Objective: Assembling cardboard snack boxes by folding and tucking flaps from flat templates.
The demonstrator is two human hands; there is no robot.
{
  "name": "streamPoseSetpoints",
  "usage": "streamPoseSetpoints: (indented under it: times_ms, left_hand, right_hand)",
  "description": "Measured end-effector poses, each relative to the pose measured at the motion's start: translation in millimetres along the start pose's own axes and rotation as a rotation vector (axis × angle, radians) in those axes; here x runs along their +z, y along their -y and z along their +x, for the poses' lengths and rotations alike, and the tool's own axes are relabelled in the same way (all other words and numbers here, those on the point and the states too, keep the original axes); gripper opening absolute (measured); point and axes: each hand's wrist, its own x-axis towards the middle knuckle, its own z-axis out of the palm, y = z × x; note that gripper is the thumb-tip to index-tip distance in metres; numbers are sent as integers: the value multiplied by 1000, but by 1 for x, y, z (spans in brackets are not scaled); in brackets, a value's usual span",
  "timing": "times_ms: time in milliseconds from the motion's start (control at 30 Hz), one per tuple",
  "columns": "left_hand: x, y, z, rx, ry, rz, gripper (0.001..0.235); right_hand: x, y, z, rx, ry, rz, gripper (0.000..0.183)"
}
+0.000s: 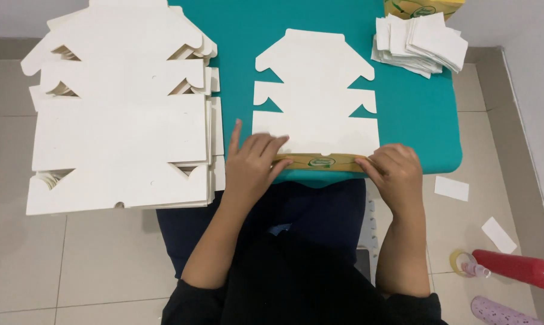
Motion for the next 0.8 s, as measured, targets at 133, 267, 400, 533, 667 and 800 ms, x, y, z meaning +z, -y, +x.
streamPoseSetpoints:
  times_ms: [133,267,400,533,667,800]
  left_hand:
    - [-9,-24,12,14,-43,27,56]
    - [10,-37,-4,36,350,-171,84]
    - [26,-40,-13,-47,619,-64,100]
    - [33,-42,-13,-83,691,-60,99]
    - [47,-39,-21,-85,680,-23,97]
    - [42,-39,-19,-85,676,-51,90]
  right_hand:
    - [12,-11,18,-21,-18,-50,17]
    - [36,-29,26,-95,-71,-113,22]
    - [61,-29,19,-92,-118,-366,45]
    - [71,39,7,75,73,-82,35]
    - [92,80,-4,78,76,-28,39]
    - [98,76,-8,-11,7,-68,35]
